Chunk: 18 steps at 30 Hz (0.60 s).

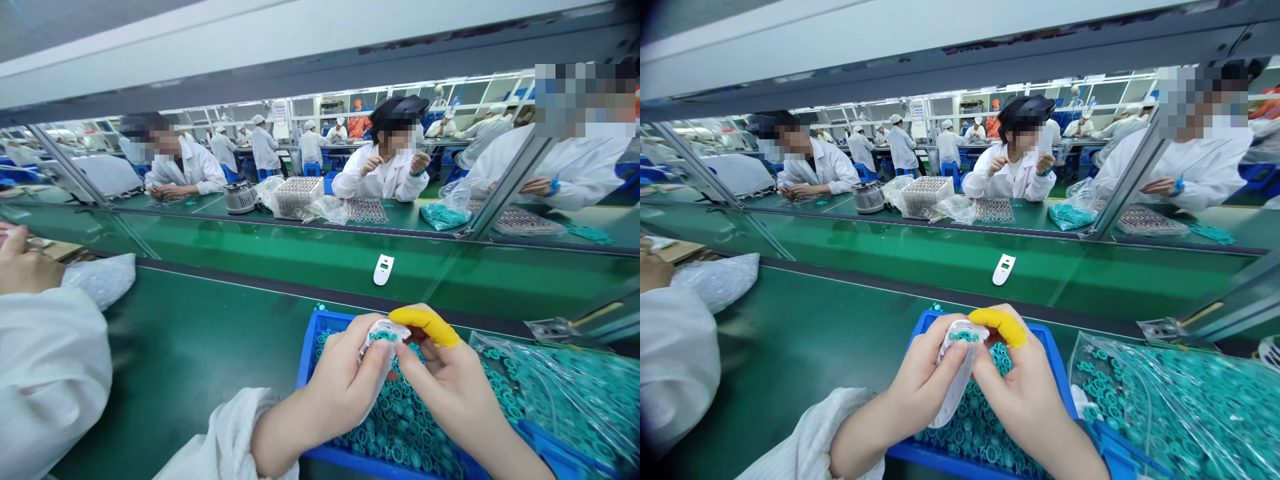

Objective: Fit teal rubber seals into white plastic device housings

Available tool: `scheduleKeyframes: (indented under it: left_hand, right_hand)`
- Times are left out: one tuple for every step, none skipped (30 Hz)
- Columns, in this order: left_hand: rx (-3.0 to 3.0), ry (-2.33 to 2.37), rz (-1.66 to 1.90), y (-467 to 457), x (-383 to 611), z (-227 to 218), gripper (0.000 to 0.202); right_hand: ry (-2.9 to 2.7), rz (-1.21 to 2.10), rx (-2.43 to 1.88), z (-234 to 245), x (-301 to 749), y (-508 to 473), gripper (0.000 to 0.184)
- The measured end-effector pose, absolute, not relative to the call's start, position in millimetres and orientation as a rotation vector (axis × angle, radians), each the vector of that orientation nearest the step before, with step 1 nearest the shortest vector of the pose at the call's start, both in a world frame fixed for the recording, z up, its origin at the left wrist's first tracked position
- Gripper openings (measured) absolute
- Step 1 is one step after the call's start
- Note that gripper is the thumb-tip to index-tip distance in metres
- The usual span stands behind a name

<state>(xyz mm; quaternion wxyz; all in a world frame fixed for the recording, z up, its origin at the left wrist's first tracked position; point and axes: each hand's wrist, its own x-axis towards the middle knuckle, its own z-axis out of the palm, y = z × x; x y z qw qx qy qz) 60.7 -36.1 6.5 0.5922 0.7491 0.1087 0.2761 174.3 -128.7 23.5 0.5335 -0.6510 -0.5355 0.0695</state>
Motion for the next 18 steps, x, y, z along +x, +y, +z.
scheduleKeyframes:
  left_hand:
    - [1.77, 0.246, 0.663, -35.9, 60.5, 7.4, 0.025]
    - [1.797, 0.237, 0.678, -35.5, 60.3, 8.2, 0.025]
    - [1.823, 0.228, 0.689, -35.1, 60.0, 8.9, 0.026]
    - [1.847, 0.219, 0.696, -34.6, 59.7, 9.2, 0.026]
    - [1.866, 0.212, 0.703, -34.1, 59.3, 9.4, 0.027]
    - [1.879, 0.206, 0.711, -33.7, 58.9, 9.3, 0.027]
    - [1.887, 0.203, 0.717, -33.5, 58.5, 9.1, 0.028]
    - [1.893, 0.203, 0.72, -33.7, 58.3, 8.7, 0.028]
    - [1.901, 0.205, 0.718, -34.4, 58.3, 8.3, 0.028]
    - [1.911, 0.202, 0.72, -35.6, 58.5, 8.0, 0.029]
    - [1.926, 0.199, 0.729, -37.0, 59.0, 7.7, 0.029]
    - [1.947, 0.198, 0.746, -38.2, 59.6, 7.4, 0.029]
    - [1.975, 0.204, 0.764, -38.5, 60.0, 7.2, 0.03]
    - [2.008, 0.221, 0.781, -36.9, 59.9, 6.7, 0.031]
    - [2.039, 0.253, 0.79, -32.4, 58.6, 5.8, 0.031]
    - [2.059, 0.31, 0.793, -24.2, 55.5, 4.0, 0.031]
    - [2.065, 0.394, 0.801, -11.7, 50.0, 0.9, 0.031]
    - [2.07, 0.502, 0.809, 5.2, 41.7, -3.9, 0.032]
  right_hand:
    - [-1.28, 0.156, -1.547, 22.8, 174.0, -128.3, 0.012]
    - [-1.281, 0.146, -1.543, 22.1, 174.0, -127.9, 0.011]
    - [-1.279, 0.133, -1.54, 21.4, 174.0, -127.5, 0.011]
    - [-1.275, 0.123, -1.537, 20.7, 174.2, -127.0, 0.011]
    - [-1.273, 0.118, -1.538, 19.9, 174.6, -126.7, 0.011]
    - [-1.272, 0.116, -1.537, 19.2, 175.0, -126.6, 0.011]
    - [-1.275, 0.118, -1.535, 18.4, 175.4, -126.5, 0.011]
    - [-1.281, 0.123, -1.53, 17.7, 175.8, -126.4, 0.011]
    - [-1.284, 0.123, -1.525, 17.0, 176.0, -126.3, 0.011]
    - [-1.285, 0.121, -1.524, 16.5, 176.1, -126.1, 0.012]
    - [-1.285, 0.116, -1.525, 16.1, 175.9, -126.0, 0.014]
    - [-1.288, 0.113, -1.528, 15.9, 175.5, -125.9, 0.015]
    - [-1.296, 0.112, -1.531, 15.8, 175.0, -125.9, 0.016]
    - [-1.311, 0.113, -1.534, 15.8, 174.6, -126.4, 0.017]
    - [-1.331, 0.108, -1.544, 15.8, 174.7, -127.4, 0.018]
    - [-1.352, 0.091, -1.567, 15.6, 175.3, -129.1, 0.019]
    - [-1.367, 0.062, -1.603, 15.1, 176.9, -131.5, 0.022]
    - [-1.38, 0.026, -1.649, 14.3, 179.6, -134.5, 0.025]
